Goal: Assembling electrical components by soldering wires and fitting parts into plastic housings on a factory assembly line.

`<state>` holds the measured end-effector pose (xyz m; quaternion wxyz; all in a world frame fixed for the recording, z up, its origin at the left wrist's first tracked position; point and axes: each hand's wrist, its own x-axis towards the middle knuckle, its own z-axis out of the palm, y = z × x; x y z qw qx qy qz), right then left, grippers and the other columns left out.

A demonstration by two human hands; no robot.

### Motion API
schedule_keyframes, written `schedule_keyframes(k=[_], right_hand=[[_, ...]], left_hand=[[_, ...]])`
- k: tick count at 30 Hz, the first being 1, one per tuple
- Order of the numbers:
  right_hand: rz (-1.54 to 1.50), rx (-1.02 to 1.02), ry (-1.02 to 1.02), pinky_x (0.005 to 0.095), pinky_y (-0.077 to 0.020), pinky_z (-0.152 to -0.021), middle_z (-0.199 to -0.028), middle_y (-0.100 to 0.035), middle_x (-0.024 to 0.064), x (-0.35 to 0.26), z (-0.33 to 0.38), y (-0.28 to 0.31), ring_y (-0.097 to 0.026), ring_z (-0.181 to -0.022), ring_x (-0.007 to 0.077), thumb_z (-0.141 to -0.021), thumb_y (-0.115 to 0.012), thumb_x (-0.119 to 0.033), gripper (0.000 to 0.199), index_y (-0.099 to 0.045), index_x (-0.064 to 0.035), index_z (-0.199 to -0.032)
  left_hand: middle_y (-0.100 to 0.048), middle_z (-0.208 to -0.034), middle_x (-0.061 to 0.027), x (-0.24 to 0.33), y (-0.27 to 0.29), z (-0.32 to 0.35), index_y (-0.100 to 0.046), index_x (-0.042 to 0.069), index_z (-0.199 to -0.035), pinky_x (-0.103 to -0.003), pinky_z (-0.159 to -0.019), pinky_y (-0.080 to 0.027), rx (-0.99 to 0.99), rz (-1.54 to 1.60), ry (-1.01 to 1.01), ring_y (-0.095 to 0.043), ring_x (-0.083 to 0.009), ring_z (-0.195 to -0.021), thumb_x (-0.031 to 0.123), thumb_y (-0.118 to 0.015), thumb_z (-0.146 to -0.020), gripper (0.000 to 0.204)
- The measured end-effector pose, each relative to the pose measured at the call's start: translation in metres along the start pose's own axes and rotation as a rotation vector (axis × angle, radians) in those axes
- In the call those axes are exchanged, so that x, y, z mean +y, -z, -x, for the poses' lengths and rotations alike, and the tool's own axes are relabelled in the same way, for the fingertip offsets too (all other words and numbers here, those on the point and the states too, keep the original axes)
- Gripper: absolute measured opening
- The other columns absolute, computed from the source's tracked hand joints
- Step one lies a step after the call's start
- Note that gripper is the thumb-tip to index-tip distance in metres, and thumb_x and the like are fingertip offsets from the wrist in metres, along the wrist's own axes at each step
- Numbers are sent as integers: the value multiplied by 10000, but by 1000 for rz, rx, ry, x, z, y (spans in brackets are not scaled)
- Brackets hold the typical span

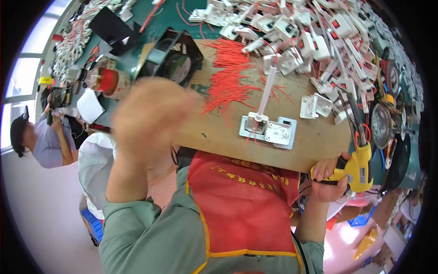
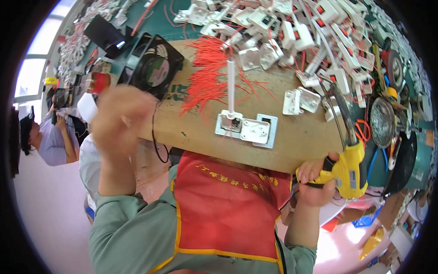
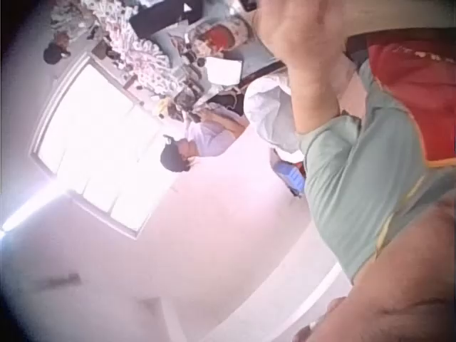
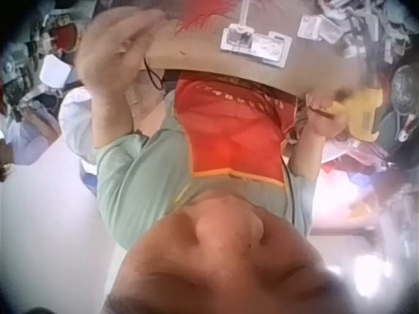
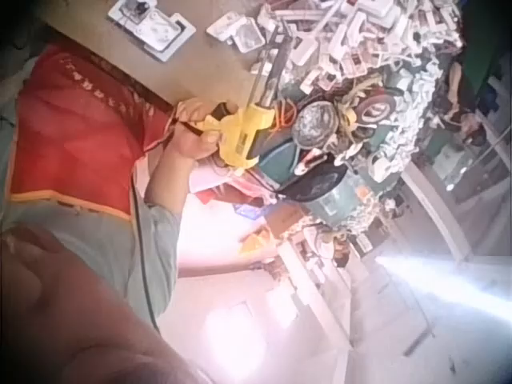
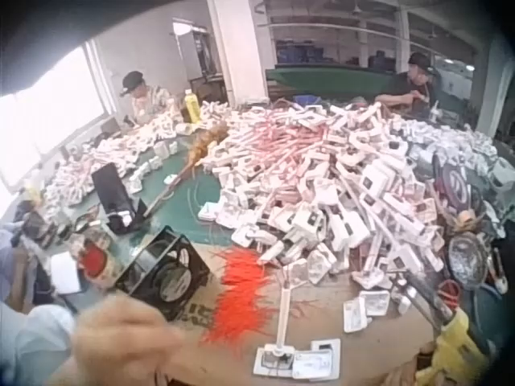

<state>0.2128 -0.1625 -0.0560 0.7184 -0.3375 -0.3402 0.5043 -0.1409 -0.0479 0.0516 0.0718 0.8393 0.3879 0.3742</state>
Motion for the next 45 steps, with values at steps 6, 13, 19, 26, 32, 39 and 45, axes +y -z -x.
schedule_keyframes(k=[6, 13, 19, 26, 32, 39, 45], right_hand=[[1, -37, 7, 273, -406, -510, -703, -472, 27, 0, -1, -1, -451, -521, 128, -881, -586, -414, 597, -404, -18, -1289], [5, -37, -5, 278, -408, -513, -700, -472, 24, -1, 1, 4, -456, -519, 128, -878, -590, -421, 609, -402, -16, -1292], [21, -22, -17, 282, -407, -511, -695, -477, 23, -5, 3, 0, -460, -517, 127, -876, -592, -427, 615, -401, -17, -1292], [126, -74, -206, 286, -427, -518, -657, -464, 14, -18, 30, 0, -478, -530, 150, -778, -715, -504, 757, -432, -26, -1292], [214, -59, -364, 252, -391, -445, -634, -456, 16, -44, 46, -1, -456, -497, 128, -752, -757, -479, 770, -451, 23, -1249], [214, -21, -486, 250, -383, -430, -626, -456, 23, -57, 48, -2, -444, -465, 124, -761, -756, -460, 739, -450, 33, -1219], [189, -5, -555, 248, -378, -420, -616, -453, 29, -59, 47, -5, -448, -451, 126, -769, -750, -455, 695, -453, 39, -1157]], left_hand=[[-548, -827, -26, 29, -72, 13, -637, 93, -895, -307, -595, -436, -424, 20, -328, -557, -171, -715, 119, -654, -683, 215], [-499, -829, -26, 37, -93, 21, -605, 76, -895, -296, -590, -411, -478, -40, -386, -529, -163, -710, 162, -597, -695, 218], [-580, -922, -53, 33, -101, 22, -595, 65, -888, -313, -610, -446, -401, 45, -352, -572, -197, -726, 94, -636, -697, 197], [-614, -838, -51, 43, -122, 12, -612, 74, -939, -320, -551, -468, -127, 114, -169, -596, -218, -650, -5, -702, -655, 308], [-585, -902, -63, 50, -130, 11, -603, 47, -930, -318, -558, -464, -185, 23, -170, -587, -196, -664, 64, -643, -682, 251], [-561, -1020, -97, 51, -136, 12, -611, 7, -919, -315, -584, -462, -174, -17, -173, -579, -174, -696, 117, -596, -704, 242], [-614, -954, -45, 53, -138, 13, -629, 54, -879, -318, -576, -464, -113, 43, -98, -607, -197, -682, 17, -712, -659, 238]])
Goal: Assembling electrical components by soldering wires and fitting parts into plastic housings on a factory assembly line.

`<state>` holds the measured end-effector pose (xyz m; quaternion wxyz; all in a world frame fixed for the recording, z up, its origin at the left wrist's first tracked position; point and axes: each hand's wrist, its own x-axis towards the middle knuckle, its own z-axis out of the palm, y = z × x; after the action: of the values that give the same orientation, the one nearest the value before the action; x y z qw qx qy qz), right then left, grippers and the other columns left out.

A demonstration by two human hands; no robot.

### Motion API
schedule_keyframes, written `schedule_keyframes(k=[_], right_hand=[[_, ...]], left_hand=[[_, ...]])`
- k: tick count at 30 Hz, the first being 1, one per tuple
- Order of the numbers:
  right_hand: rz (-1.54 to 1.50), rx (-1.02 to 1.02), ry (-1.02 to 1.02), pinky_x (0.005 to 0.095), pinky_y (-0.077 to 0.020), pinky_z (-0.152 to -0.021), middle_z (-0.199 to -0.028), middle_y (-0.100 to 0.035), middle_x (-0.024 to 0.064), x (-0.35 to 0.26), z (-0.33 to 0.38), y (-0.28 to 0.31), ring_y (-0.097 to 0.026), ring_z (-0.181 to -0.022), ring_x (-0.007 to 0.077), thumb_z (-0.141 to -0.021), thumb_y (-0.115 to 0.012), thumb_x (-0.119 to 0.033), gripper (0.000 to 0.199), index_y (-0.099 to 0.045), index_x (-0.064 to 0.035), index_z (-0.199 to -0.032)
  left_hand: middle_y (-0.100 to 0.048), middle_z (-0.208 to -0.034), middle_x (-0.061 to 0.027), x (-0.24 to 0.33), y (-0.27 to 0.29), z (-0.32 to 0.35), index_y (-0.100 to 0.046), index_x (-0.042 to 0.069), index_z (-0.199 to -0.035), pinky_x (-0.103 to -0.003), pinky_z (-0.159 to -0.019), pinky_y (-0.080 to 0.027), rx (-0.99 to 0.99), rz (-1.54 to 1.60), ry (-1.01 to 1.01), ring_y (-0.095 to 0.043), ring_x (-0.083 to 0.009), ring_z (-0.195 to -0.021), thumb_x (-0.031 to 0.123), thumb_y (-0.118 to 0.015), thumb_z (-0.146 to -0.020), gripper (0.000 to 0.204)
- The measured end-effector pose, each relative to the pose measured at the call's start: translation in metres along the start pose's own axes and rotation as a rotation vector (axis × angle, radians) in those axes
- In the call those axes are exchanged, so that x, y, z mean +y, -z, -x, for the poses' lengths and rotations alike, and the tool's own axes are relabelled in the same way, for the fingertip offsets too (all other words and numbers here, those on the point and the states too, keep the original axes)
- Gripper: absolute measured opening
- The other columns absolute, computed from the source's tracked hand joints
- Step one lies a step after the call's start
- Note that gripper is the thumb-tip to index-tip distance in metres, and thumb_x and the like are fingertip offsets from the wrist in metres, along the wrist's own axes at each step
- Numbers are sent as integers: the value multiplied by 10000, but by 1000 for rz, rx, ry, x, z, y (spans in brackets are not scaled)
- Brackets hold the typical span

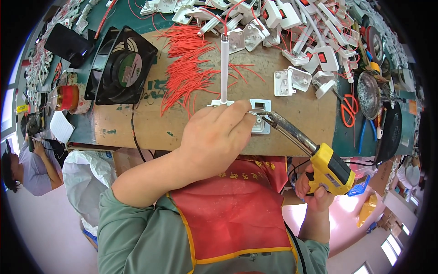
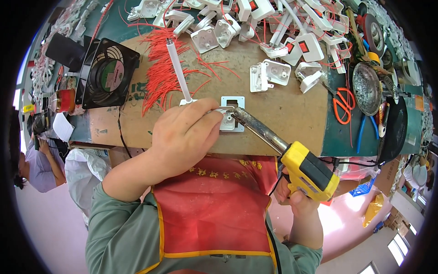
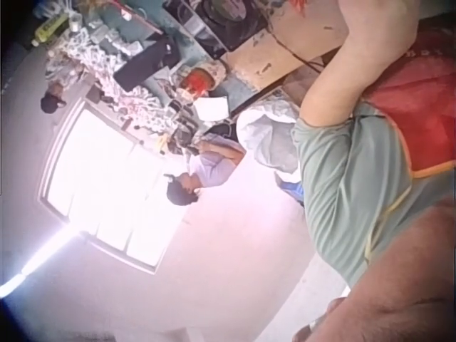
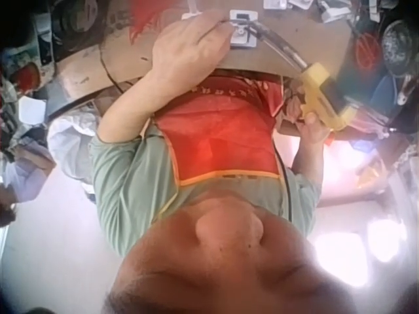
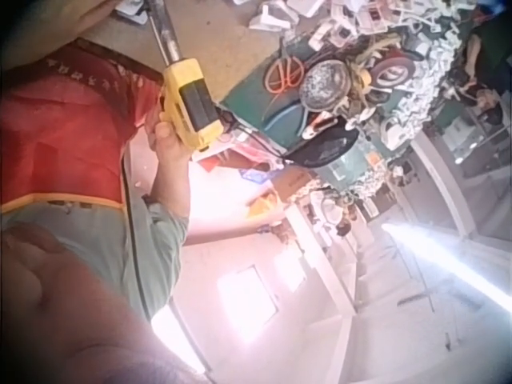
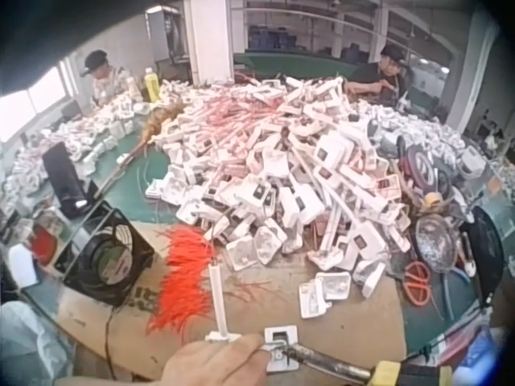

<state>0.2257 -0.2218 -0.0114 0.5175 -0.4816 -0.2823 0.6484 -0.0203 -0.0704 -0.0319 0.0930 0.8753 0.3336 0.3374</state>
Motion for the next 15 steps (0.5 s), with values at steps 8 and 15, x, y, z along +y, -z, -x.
schedule_keyframes(k=[8, 15], right_hand=[[36, 21, 31, 246, -378, -412, -609, -452, 33, 1, 1, -3, -455, -446, 129, -780, -737, -458, 659, -459, 27, -1129], [41, 4, 8, 246, -375, -410, -606, -449, 34, 0, 0, -2, -452, -447, 128, -781, -736, -458, 636, -463, 18, -1104]], left_hand=[[-611, -961, -48, -2, 0, 1, -620, 53, -892, -319, -579, -461, -4, 34, 0, -608, -202, -691, 13, -706, -669, 242], [-609, -961, -50, -2, 2, 1, -615, 47, -891, -320, -585, -461, -11, 47, -5, -609, -203, -695, 9, -706, -670, 242]])
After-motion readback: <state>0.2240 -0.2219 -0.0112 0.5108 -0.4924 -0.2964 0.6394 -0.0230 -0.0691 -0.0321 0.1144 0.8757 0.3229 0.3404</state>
